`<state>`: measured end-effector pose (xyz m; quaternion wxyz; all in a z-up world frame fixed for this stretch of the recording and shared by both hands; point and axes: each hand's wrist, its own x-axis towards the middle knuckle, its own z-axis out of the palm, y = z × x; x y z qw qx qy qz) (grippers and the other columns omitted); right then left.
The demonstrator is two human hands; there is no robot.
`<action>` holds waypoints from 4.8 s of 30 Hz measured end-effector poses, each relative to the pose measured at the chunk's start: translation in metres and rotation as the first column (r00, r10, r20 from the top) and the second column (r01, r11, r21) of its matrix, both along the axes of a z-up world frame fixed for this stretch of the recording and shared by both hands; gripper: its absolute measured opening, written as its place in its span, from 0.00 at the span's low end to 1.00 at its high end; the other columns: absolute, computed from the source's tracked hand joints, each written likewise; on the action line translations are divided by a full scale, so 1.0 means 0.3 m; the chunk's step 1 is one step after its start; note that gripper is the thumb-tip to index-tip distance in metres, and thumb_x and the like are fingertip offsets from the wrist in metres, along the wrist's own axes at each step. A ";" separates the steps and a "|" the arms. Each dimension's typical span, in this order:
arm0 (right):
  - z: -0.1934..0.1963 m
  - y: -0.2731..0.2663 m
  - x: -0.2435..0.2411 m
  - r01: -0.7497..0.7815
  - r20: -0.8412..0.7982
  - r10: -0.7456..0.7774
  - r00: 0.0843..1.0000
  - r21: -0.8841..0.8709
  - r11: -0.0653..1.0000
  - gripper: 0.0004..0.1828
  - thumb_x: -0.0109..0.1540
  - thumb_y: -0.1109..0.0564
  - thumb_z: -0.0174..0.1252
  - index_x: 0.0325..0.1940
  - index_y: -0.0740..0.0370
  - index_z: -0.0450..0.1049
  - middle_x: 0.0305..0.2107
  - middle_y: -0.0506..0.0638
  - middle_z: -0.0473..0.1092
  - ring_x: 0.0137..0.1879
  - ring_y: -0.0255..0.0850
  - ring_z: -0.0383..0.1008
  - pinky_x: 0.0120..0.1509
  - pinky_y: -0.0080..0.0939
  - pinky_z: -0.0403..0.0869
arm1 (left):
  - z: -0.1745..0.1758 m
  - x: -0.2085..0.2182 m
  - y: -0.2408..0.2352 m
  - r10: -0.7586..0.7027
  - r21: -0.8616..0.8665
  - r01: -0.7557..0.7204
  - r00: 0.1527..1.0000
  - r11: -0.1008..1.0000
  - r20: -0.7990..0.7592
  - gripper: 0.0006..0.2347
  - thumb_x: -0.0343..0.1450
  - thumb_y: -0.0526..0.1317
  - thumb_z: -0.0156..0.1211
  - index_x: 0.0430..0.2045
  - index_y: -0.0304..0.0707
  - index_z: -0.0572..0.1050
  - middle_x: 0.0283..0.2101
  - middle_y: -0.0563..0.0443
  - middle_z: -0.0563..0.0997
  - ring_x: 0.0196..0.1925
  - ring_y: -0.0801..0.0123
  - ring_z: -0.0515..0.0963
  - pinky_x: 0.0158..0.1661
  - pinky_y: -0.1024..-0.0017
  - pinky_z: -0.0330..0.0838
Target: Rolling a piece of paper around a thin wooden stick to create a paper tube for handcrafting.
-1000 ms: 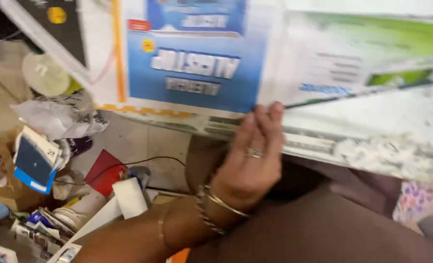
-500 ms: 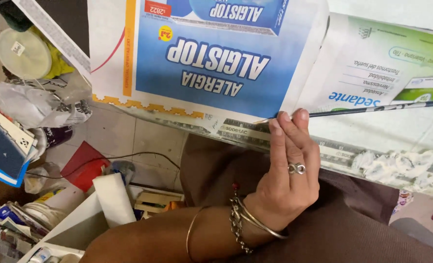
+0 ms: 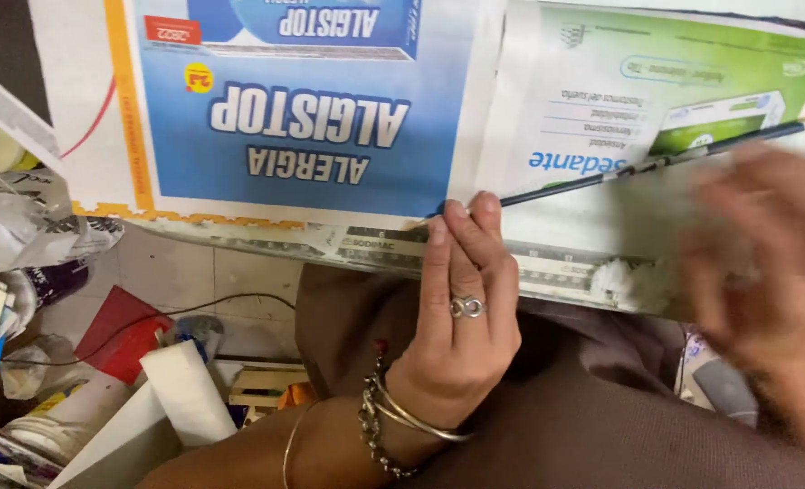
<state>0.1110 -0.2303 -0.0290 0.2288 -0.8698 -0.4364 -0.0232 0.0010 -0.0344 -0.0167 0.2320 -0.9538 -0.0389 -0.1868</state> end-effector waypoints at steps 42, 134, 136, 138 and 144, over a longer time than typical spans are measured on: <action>0.033 0.222 -0.040 -0.098 0.348 0.218 0.912 -0.331 0.939 0.26 0.65 0.51 0.40 0.58 0.70 0.73 0.49 0.64 0.71 0.54 0.57 0.76 0.67 0.54 0.70 | -0.030 -0.013 0.035 0.041 -0.347 -0.086 0.990 0.934 -0.135 0.23 0.74 0.57 0.29 0.53 0.43 0.65 0.51 0.51 0.72 0.52 0.64 0.71 0.54 0.71 0.71; 0.038 -0.054 0.106 0.174 -0.335 -0.214 0.917 -0.146 0.974 0.07 0.66 0.64 0.64 0.37 0.69 0.73 0.44 0.63 0.60 0.57 0.50 0.61 0.53 0.43 0.62 | -0.059 -0.012 -0.009 -0.139 -0.307 0.066 0.965 0.949 -0.222 0.29 0.69 0.64 0.57 0.56 0.46 0.63 0.54 0.53 0.65 0.53 0.58 0.66 0.52 0.53 0.68; 0.034 -0.058 0.107 0.192 -0.348 -0.245 0.905 -0.178 0.965 0.09 0.66 0.62 0.64 0.36 0.68 0.71 0.41 0.58 0.61 0.52 0.48 0.60 0.49 0.41 0.62 | -0.052 -0.009 -0.008 -0.140 -0.280 0.072 0.963 0.957 -0.229 0.28 0.70 0.64 0.55 0.56 0.46 0.64 0.55 0.54 0.66 0.53 0.59 0.67 0.51 0.53 0.68; 0.032 -0.056 0.109 0.191 -0.346 -0.237 0.908 -0.164 0.968 0.09 0.66 0.63 0.64 0.36 0.68 0.71 0.39 0.57 0.60 0.50 0.47 0.60 0.48 0.41 0.62 | -0.053 -0.006 -0.006 -0.144 -0.301 0.071 0.963 0.951 -0.229 0.29 0.68 0.64 0.59 0.55 0.46 0.64 0.56 0.56 0.66 0.53 0.60 0.67 0.52 0.53 0.67; 0.016 -0.064 0.108 0.179 -0.272 -0.228 0.935 -0.193 0.965 0.13 0.68 0.62 0.64 0.36 0.69 0.67 0.39 0.58 0.60 0.48 0.49 0.61 0.50 0.45 0.61 | -0.064 -0.001 0.004 -0.149 -0.340 0.068 0.965 0.938 -0.216 0.25 0.70 0.62 0.52 0.56 0.48 0.66 0.59 0.58 0.63 0.57 0.62 0.62 0.53 0.53 0.66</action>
